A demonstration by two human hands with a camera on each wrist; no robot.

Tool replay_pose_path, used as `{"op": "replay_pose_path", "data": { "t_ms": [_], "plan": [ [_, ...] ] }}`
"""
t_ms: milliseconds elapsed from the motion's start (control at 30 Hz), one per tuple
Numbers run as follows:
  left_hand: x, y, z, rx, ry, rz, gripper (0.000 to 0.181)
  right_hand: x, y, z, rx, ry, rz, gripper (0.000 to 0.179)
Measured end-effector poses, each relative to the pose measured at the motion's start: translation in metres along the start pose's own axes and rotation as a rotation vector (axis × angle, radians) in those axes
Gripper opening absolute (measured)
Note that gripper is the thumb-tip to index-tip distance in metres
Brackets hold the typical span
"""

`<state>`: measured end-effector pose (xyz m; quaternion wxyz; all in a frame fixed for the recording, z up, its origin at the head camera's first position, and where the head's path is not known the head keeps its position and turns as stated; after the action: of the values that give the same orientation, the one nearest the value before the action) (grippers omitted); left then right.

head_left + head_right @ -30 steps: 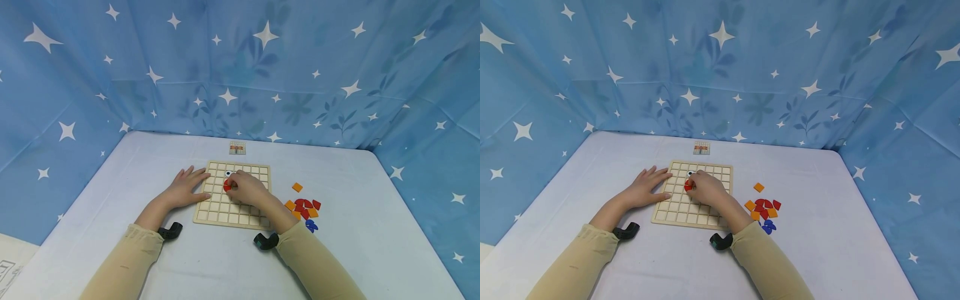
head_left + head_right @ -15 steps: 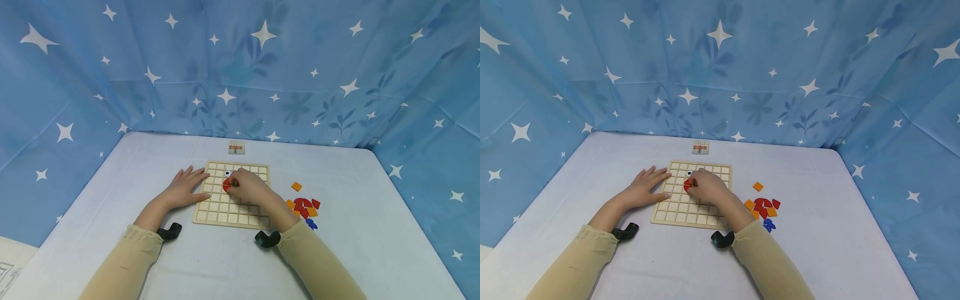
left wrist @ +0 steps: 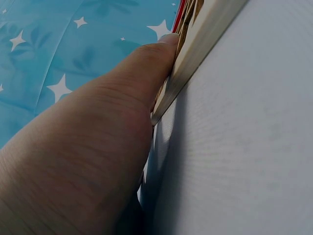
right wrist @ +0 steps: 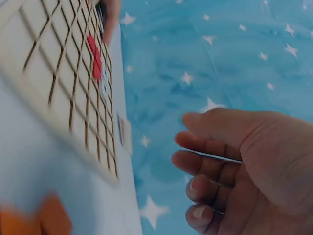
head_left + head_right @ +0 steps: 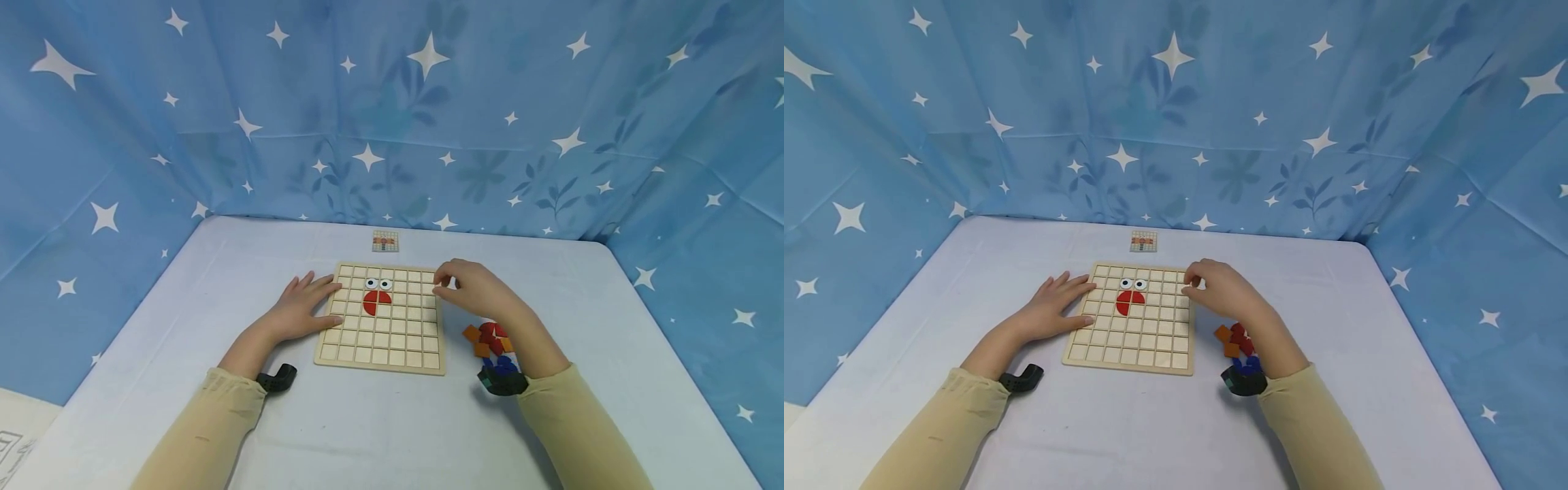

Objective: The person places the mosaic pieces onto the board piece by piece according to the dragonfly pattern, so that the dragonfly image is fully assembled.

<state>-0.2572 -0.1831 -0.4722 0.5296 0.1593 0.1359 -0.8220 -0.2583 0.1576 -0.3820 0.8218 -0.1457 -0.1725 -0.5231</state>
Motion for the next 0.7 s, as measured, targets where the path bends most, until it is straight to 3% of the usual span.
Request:
{"op": "replay_pose_path", "data": {
  "t_ms": [300, 700],
  "plan": [
    [0.0, 0.001, 0.0, -0.004, 0.004, -0.004, 0.08, -0.058, 0.046, 0.027, 0.017, -0.014, -0.08, 0.02],
    [-0.001, 0.001, 0.0, -0.01, 0.007, -0.006, 0.08, -0.124, 0.076, 0.019, 0.267, -0.073, -0.195, 0.027]
  ]
}}
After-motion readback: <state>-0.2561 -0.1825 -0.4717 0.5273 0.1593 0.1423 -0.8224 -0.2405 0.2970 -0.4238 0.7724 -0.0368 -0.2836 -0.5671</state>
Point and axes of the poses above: each hand's wrist, its own y-axis away from the middle knuckle, its own z-axis out of the back of the hand, x = y × z, the point moved 3 cm from there along -y, towards the middle knuckle, and after that the axes turned 6 degrees about -x, right-handed, at the moved point
